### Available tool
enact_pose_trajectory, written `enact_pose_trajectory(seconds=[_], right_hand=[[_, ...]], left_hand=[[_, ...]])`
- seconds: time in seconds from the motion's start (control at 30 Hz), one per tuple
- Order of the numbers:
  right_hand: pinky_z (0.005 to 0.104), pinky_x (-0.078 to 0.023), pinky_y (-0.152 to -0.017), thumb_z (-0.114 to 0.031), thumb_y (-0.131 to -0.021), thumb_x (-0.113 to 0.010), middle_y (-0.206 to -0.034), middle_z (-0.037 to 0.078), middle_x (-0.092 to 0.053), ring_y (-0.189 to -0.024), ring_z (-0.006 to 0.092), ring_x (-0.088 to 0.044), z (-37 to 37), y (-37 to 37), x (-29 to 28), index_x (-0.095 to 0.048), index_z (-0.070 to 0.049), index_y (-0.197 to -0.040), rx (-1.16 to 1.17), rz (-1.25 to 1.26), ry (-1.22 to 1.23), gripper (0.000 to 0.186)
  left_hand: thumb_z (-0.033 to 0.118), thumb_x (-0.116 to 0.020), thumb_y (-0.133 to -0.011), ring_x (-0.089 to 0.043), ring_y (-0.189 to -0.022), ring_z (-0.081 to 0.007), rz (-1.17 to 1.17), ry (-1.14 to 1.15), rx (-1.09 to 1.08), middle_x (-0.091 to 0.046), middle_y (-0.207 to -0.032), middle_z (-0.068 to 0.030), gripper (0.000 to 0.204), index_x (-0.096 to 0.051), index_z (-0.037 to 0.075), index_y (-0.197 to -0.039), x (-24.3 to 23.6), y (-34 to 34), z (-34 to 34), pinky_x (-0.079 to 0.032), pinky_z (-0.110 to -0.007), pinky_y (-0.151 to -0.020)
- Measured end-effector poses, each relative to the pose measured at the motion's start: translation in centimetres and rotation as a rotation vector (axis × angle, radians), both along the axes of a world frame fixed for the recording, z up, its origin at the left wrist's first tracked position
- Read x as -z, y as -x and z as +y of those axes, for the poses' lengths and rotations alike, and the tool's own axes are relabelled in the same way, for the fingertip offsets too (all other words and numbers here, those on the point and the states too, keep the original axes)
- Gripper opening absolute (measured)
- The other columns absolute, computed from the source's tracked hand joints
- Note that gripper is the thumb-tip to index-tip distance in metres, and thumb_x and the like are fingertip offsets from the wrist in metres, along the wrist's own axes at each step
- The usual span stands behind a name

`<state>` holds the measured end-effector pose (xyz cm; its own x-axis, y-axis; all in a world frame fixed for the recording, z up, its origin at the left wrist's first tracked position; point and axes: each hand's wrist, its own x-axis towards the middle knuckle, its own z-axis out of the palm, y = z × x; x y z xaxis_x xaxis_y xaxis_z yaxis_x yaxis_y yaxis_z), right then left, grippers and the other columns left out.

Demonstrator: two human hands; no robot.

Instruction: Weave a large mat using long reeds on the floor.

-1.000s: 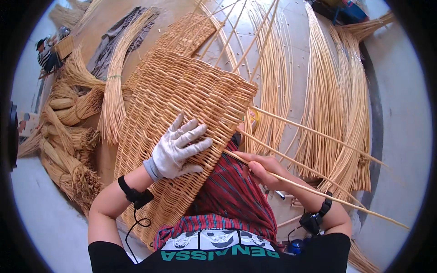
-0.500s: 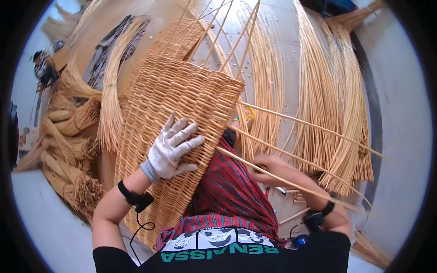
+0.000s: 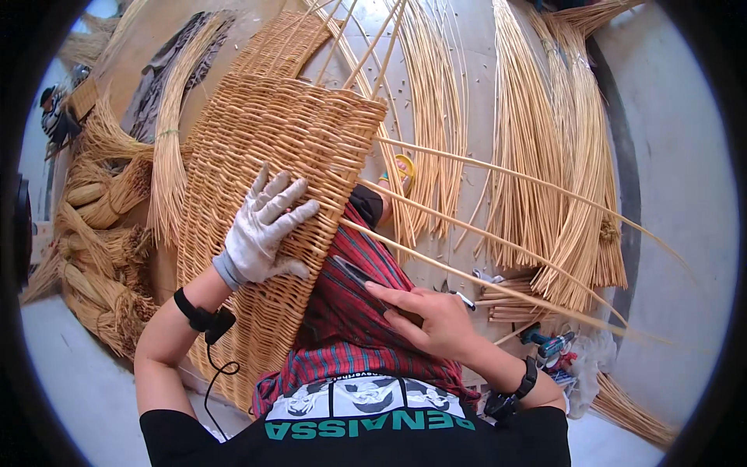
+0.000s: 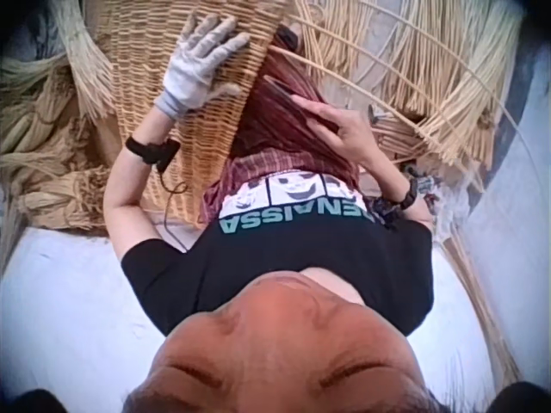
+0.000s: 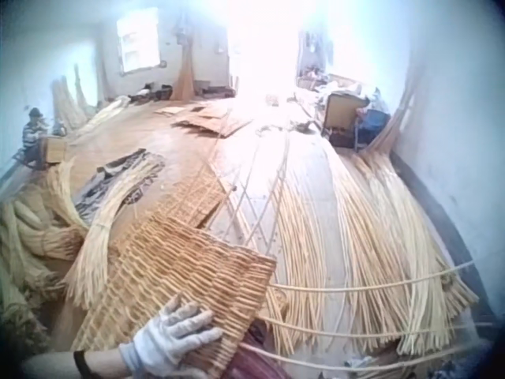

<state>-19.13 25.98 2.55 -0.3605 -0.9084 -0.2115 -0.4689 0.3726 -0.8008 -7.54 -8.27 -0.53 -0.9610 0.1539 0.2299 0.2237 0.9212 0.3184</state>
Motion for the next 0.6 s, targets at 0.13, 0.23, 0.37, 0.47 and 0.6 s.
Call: enact_pose_trajectory(seconds=[0.13, 0.23, 0.37, 0.47, 0.6], right_hand=[[0.0396, -0.055, -0.063, -0.023, -0.096, -0.072, -0.078, 0.01, -0.068, -0.069, 0.0266, -0.069, -0.5, 0.2, 0.4, -0.066, -0.035, -0.147, -0.002, -0.027, -0.035, 0.052], [0.0397, -0.055, -0.064, -0.023, -0.096, -0.071, -0.078, 0.01, -0.068, -0.069, 0.0269, -0.069, -0.9, -0.1, 0.9, -0.065, -0.035, -0.147, 0.008, -0.049, -0.011, 0.052], [0.039, -0.055, -0.063, -0.022, -0.096, -0.071, -0.077, 0.01, -0.069, -0.068, 0.0263, -0.069, -0.9, -0.2, 0.7, -0.065, -0.035, -0.147, 0.035, -0.051, 0.061, 0.053], [0.038, -0.054, -0.061, -0.022, -0.095, -0.071, -0.076, 0.008, -0.069, -0.067, 0.0251, -0.068, -0.8, 0.0, 0.6, -0.066, -0.035, -0.147, 0.025, -0.053, -0.022, 0.053], [0.0371, -0.053, -0.059, -0.022, -0.095, -0.071, -0.074, 0.008, -0.067, -0.064, 0.0238, -0.067, -0.7, 0.1, 1.5, -0.067, -0.035, -0.145, 0.032, -0.068, 0.03, 0.052]], left_hand=[[0.08, -0.075, -0.071, -0.036, -0.157, -0.0326, 0.001, 0.006, -0.004, -0.048, -0.164, -0.0087, 0.101, -0.058, 0.024, -0.153, 0.0, 0.0, 0.0, -0.017, -0.057, -0.133], [0.079, -0.075, -0.071, -0.036, -0.157, -0.0323, 0.016, -0.012, 0.007, -0.047, -0.165, -0.0087, 0.101, -0.058, 0.023, -0.154, 0.1, 0.0, -0.1, -0.017, -0.058, -0.133], [0.079, -0.075, -0.072, -0.035, -0.158, -0.0319, 0.003, -0.011, 0.009, -0.046, -0.166, -0.0087, 0.101, -0.057, 0.023, -0.154, 0.2, -0.1, -0.2, -0.016, -0.058, -0.133], [0.077, -0.076, -0.072, -0.033, -0.159, -0.0315, 0.008, -0.021, 0.021, -0.044, -0.167, -0.0087, 0.102, -0.056, 0.023, -0.155, 0.3, 0.0, -0.4, -0.016, -0.059, -0.133], [0.078, -0.074, -0.077, -0.033, -0.158, -0.0377, -0.001, -0.006, 0.049, -0.045, -0.165, -0.0142, 0.1, -0.058, 0.017, -0.153, 0.3, 0.2, -0.6, -0.015, -0.062, -0.131]])
